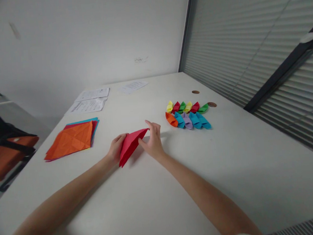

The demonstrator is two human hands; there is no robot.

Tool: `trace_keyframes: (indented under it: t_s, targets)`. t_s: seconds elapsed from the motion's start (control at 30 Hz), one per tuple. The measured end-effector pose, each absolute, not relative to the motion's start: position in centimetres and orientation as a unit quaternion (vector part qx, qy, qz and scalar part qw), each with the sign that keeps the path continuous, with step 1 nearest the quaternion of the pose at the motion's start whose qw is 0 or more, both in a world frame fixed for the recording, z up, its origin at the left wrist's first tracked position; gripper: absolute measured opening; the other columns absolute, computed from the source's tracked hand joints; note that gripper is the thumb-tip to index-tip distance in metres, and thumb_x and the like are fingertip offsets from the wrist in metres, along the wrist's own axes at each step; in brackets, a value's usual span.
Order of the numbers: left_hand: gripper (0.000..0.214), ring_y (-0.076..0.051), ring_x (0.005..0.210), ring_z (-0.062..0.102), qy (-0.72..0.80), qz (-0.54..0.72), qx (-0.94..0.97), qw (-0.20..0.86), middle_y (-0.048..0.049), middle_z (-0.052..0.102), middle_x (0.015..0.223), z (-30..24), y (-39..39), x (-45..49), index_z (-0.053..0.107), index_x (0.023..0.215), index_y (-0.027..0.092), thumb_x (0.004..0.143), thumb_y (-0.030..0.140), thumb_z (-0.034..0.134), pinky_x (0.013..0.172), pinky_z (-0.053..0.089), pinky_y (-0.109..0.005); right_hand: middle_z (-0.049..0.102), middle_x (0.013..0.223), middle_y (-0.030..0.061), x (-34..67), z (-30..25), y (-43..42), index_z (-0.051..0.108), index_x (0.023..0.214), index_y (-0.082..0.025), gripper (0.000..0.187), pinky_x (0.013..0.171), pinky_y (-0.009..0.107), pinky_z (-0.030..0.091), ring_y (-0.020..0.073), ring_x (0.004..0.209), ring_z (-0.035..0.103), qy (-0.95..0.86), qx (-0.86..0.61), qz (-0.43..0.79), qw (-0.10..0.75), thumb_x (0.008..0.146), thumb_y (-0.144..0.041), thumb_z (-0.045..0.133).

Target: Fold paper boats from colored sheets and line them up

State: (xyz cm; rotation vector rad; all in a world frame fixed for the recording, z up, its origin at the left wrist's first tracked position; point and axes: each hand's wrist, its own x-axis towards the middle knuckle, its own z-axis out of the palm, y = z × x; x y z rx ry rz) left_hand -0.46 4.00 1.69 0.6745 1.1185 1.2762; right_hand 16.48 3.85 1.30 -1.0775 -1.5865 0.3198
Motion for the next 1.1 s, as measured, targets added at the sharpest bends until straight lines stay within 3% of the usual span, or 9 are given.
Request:
trace_keyframes:
  t_s: [0.07,0.13,0.23,0.4,0.5,0.63,0.77,0.93,1.1]
  targets:
    - [0.038,-0.013,0.056,0.059,0.487,0.553,0.318,0.597,-0.0021,0.067,0.068,1.6,3.9,-0.3,0.066,0.087,0.015,0.064,0.043,0.079,0.052,0.046,-0.023,0.055,0.116,0.0127,17.0,1.2,4.8,0.054,0.127,-0.019,0.06,0.078,0.037,0.051,0.0241,0.101,0.056,-0.676,-0.453,0.204,0.544,0.069,-0.018,0.064]
    - [0.046,-0.012,0.054,0.057,0.484,0.552,0.346,0.584,-0.0016,0.066,0.065,1.4,3.9,-0.2,0.067,0.089,0.016,0.06,0.048,0.081,0.049,0.043,-0.022,0.064,0.1,0.0072,17.5,1.0,5.7,0.065,0.106,-0.02,0.037,0.073,0.033,0.051,0.0208,0.09,0.061,-0.672,-0.438,0.278,0.529,0.07,-0.018,0.059]
    - [0.051,-0.012,0.054,0.055,0.487,0.564,0.383,0.546,-0.0019,0.066,0.064,0.9,4.2,-0.3,0.068,0.091,0.015,0.06,0.053,0.079,0.049,0.039,-0.021,0.068,0.08,0.0034,17.9,0.4,6.4,0.068,0.084,-0.02,0.015,0.07,0.032,0.051,0.0175,0.074,0.062,-0.603,-0.44,0.362,0.558,0.073,-0.024,0.058]
    - [0.043,-0.011,0.054,0.051,0.506,0.59,0.444,0.446,-0.0014,0.064,0.065,0.1,4.6,-0.9,0.069,0.097,0.016,0.071,0.05,0.072,0.047,0.033,-0.02,0.068,0.071,-0.0008,17.4,-0.4,6.3,0.063,0.105,-0.021,0.037,0.064,0.029,0.051,0.0148,0.063,0.062,-0.448,-0.404,0.535,0.592,0.077,-0.045,0.064]
    - [0.04,-0.011,0.055,0.053,0.504,0.573,0.483,0.43,-0.0025,0.066,0.067,0.0,4.5,-1.0,0.069,0.1,0.016,0.076,0.047,0.068,0.048,0.035,-0.021,0.069,0.072,-0.0009,17.0,-0.6,6.3,0.065,0.097,-0.021,0.041,0.065,0.029,0.052,0.0143,0.064,0.063,-0.418,-0.396,0.582,0.574,0.066,-0.045,0.077]
    - [0.043,-0.011,0.053,0.053,0.492,0.561,0.499,0.44,-0.0017,0.066,0.065,0.3,4.2,-0.9,0.068,0.103,0.016,0.077,0.049,0.067,0.048,0.035,-0.021,0.068,0.065,-0.0002,17.0,-0.7,6.4,0.066,0.073,-0.018,0.035,0.064,0.028,0.051,0.0131,0.061,0.061,-0.397,-0.415,0.58,0.578,0.055,-0.041,0.084]
    - [0.056,-0.011,0.052,0.054,0.48,0.57,0.438,0.503,-0.0008,0.065,0.062,0.7,4.0,-0.5,0.066,0.11,0.015,0.069,0.053,0.075,0.048,0.038,-0.021,0.067,0.062,0.0005,17.3,-1.0,6.7,0.067,0.069,-0.018,0.036,0.059,0.028,0.049,0.0126,0.057,0.058,-0.376,-0.42,0.567,0.601,0.053,-0.045,0.084]
    - [0.045,-0.015,0.059,0.059,0.449,0.561,0.387,0.577,-0.0073,0.07,0.07,0.3,4.3,-0.4,0.072,0.082,0.012,0.061,0.05,0.081,0.052,0.043,-0.024,0.068,0.063,0.0016,17.8,-1.1,7.0,0.068,0.069,-0.017,0.037,0.058,0.028,0.048,0.0125,0.057,0.057,-0.374,-0.433,0.532,0.624,0.054,-0.046,0.084]
    - [0.041,-0.014,0.058,0.057,0.452,0.565,0.402,0.562,-0.0072,0.071,0.072,-0.6,4.7,-0.8,0.074,0.078,0.012,0.062,0.049,0.081,0.049,0.039,-0.023,0.068,0.064,0.0033,17.8,-0.8,6.9,0.067,0.065,-0.016,0.038,0.056,0.027,0.048,0.0134,0.058,0.058,-0.383,-0.453,0.522,0.614,0.057,-0.052,0.08]
